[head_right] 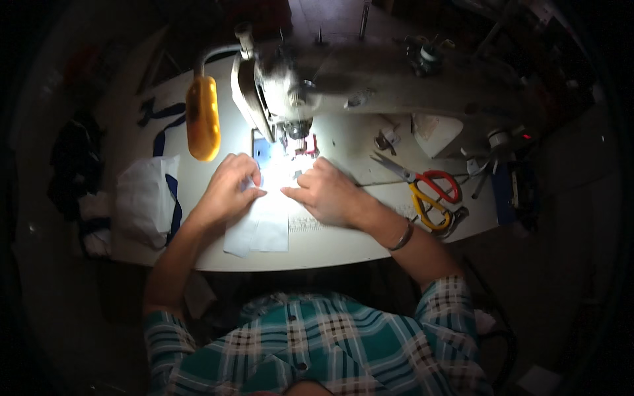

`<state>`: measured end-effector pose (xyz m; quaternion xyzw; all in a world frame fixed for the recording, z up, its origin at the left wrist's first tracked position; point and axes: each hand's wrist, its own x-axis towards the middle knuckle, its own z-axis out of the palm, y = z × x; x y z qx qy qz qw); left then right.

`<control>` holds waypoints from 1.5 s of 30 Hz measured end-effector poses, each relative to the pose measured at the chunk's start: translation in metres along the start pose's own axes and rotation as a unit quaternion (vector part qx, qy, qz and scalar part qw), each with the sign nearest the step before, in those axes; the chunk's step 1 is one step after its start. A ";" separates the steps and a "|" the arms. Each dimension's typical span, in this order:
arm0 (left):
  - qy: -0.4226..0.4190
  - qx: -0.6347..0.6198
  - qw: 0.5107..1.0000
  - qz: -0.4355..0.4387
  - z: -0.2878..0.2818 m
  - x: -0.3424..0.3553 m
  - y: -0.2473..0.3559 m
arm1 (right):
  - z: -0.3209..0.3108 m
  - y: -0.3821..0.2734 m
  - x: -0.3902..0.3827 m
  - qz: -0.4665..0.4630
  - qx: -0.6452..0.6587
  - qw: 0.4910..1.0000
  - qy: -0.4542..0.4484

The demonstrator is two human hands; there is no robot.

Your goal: The person folds white fabric pieces, trims threads with scissors, and bundles them with a blue ribbon. They then place a small white fabric piece under the sewing machine needle and sew it. The finished bundle is set aside.

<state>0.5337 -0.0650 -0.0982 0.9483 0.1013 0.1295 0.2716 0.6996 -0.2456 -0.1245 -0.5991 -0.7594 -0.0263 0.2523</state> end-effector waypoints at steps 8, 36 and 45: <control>-0.047 -0.073 0.996 0.000 -0.005 0.012 0.007 | -0.001 0.005 0.001 -0.011 0.000 1.000 0.012; 0.002 -0.118 0.981 -0.155 0.023 0.021 0.006 | 0.004 0.005 -0.003 -0.005 0.002 1.000 0.023; -0.007 -0.084 0.980 -0.181 0.030 0.031 0.011 | 0.004 0.007 -0.003 -0.007 0.000 1.000 0.024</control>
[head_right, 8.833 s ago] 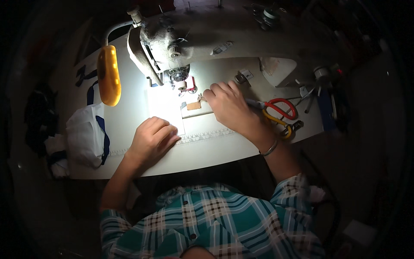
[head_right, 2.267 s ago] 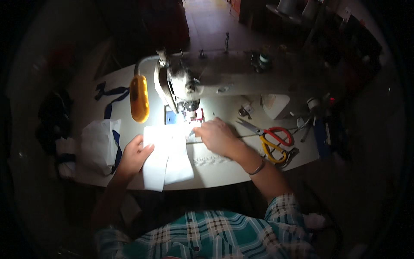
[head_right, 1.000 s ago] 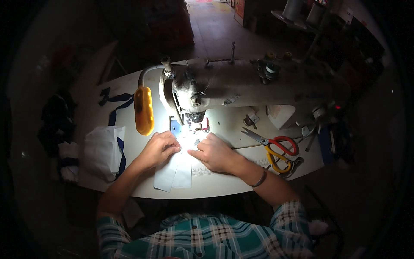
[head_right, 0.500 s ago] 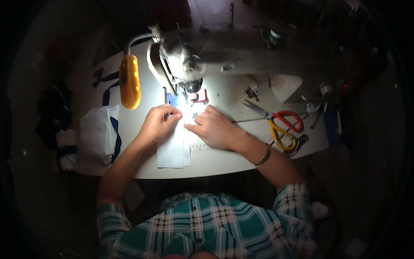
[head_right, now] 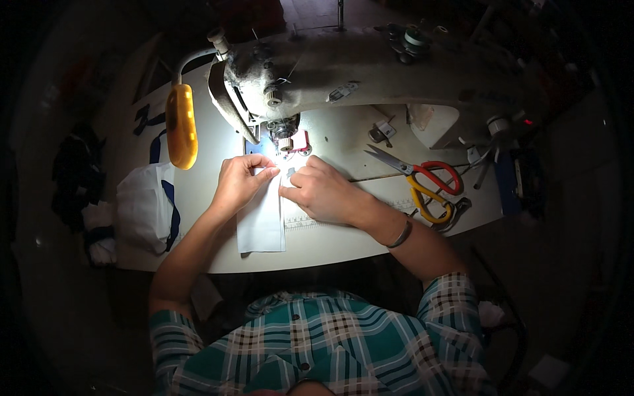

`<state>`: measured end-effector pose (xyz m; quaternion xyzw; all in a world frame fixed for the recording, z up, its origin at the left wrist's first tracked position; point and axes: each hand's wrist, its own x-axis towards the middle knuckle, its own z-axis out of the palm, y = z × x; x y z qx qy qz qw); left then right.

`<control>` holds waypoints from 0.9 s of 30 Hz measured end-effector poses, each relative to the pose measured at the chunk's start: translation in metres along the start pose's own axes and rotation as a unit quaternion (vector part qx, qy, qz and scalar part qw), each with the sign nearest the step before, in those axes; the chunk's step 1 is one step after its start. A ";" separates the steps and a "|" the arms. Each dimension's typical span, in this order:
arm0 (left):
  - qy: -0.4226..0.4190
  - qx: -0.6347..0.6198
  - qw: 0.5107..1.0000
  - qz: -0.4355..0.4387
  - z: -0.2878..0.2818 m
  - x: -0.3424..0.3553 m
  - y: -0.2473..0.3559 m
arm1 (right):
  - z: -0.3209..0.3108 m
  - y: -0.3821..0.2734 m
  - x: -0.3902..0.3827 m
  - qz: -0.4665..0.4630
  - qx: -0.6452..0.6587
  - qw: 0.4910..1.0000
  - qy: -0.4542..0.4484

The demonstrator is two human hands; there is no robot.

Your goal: The person folds white fabric pieces, trims threads with scissors, and bundles them with a blue ribbon. They then place a small white fabric piece under the sewing machine needle and sew it. The finished bundle is set aside.

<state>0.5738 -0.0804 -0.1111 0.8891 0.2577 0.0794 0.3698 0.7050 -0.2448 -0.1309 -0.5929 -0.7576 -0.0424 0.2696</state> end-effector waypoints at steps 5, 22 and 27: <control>0.031 0.000 1.000 0.003 0.004 0.001 -0.002 | -0.005 -0.002 0.000 0.005 -0.002 1.000 -0.012; 0.042 0.035 0.998 0.010 0.005 0.002 0.004 | -0.001 0.000 0.001 0.012 -0.064 0.997 0.039; 0.046 0.079 0.996 0.020 0.005 -0.004 0.000 | -0.002 -0.001 0.002 0.012 -0.084 0.996 0.017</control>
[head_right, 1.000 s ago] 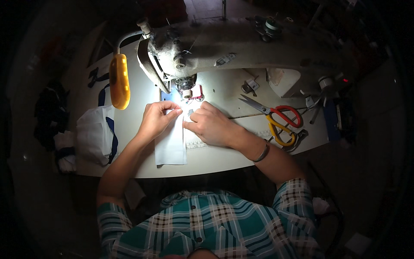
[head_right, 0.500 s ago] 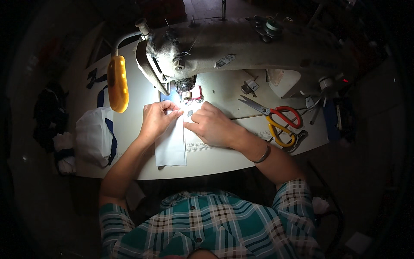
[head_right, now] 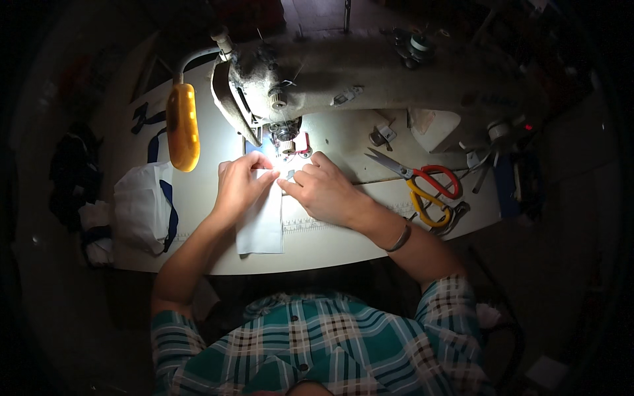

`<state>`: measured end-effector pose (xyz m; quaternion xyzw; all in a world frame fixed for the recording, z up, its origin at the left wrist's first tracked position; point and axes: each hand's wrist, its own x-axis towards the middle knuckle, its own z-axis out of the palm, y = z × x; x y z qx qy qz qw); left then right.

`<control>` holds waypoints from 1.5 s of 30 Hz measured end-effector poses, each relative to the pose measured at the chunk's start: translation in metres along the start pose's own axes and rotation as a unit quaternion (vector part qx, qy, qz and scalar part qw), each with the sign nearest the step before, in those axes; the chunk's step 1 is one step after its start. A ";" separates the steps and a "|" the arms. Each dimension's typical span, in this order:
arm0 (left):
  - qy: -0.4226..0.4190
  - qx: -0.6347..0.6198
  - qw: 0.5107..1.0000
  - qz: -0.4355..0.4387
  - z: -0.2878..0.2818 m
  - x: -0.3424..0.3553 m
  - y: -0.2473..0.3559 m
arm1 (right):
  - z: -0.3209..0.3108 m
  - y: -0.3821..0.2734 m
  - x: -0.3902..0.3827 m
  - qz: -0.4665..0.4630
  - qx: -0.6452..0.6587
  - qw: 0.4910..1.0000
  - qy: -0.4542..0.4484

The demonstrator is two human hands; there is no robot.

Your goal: The person folds white fabric pieces, trims threads with scissors, and bundles them with a blue ribbon. They then place a small white fabric piece under the sewing machine needle and sew it. The finished bundle is set aside.

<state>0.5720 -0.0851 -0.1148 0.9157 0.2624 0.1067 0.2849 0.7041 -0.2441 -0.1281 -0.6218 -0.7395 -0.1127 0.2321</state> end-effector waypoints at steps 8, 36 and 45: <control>0.082 0.081 0.946 0.301 0.007 -0.043 -0.014 | 0.002 0.002 0.002 0.025 -0.005 1.000 -0.012; 0.114 0.064 0.954 0.271 0.014 -0.015 -0.016 | 0.011 0.015 0.005 0.072 -0.029 0.997 -0.006; 0.086 0.017 0.952 0.294 0.006 -0.019 -0.013 | 0.008 0.014 0.002 0.068 -0.020 0.997 -0.009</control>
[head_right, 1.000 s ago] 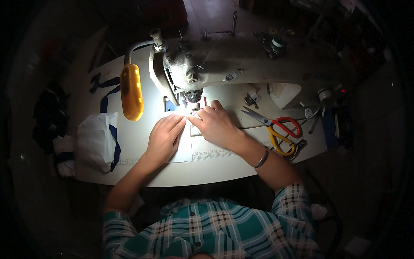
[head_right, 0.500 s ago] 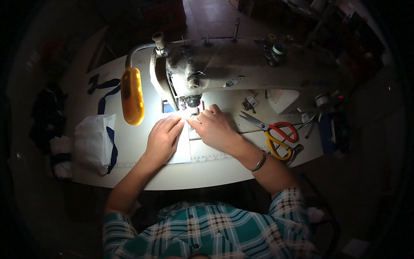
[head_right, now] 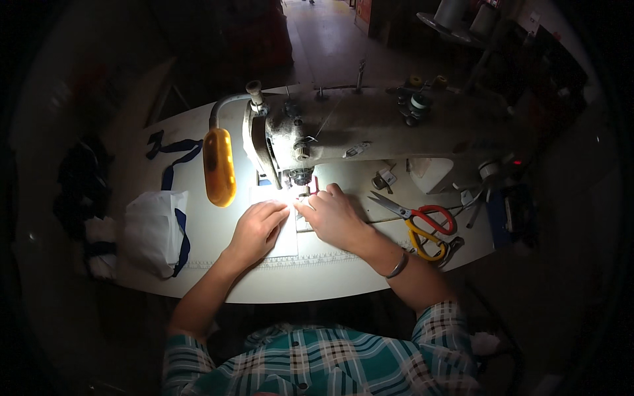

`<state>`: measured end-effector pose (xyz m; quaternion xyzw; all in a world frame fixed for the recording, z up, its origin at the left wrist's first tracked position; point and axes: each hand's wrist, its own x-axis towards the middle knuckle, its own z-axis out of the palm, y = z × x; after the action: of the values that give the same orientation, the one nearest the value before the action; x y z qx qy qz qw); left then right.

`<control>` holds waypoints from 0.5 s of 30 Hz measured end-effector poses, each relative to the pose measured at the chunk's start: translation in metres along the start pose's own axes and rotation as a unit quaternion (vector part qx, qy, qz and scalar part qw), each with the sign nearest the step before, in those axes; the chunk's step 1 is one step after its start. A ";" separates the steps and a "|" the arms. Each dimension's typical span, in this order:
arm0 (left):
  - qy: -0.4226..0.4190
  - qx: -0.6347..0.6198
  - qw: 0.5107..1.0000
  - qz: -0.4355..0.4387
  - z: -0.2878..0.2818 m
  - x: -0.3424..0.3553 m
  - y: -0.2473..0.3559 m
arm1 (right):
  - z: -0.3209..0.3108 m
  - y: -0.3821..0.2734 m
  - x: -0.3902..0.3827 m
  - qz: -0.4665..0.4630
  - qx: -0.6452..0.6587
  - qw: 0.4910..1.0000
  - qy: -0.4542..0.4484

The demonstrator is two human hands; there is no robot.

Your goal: The person folds white fabric pieces, trims threads with scissors, and bundles them with a blue ribbon. They then place a small white fabric piece under the sewing machine needle and sew it. The finished bundle is set aside.

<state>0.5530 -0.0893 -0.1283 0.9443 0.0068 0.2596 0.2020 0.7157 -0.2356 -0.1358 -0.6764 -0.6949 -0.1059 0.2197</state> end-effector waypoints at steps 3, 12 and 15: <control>-0.006 0.001 1.000 0.027 -0.008 -0.005 0.008 | 0.000 0.000 -0.002 -0.005 0.016 1.000 0.024; -0.079 -0.028 0.996 0.044 -0.029 -0.018 0.038 | -0.003 -0.001 -0.005 -0.020 0.010 0.999 0.047; -0.075 -0.005 0.995 0.071 -0.023 -0.025 0.036 | -0.004 -0.002 -0.006 -0.018 -0.002 0.999 0.041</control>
<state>0.5165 -0.1167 -0.1093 0.9583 -0.0764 0.2018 0.1875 0.7140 -0.2433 -0.1345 -0.6595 -0.6969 -0.1391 0.2450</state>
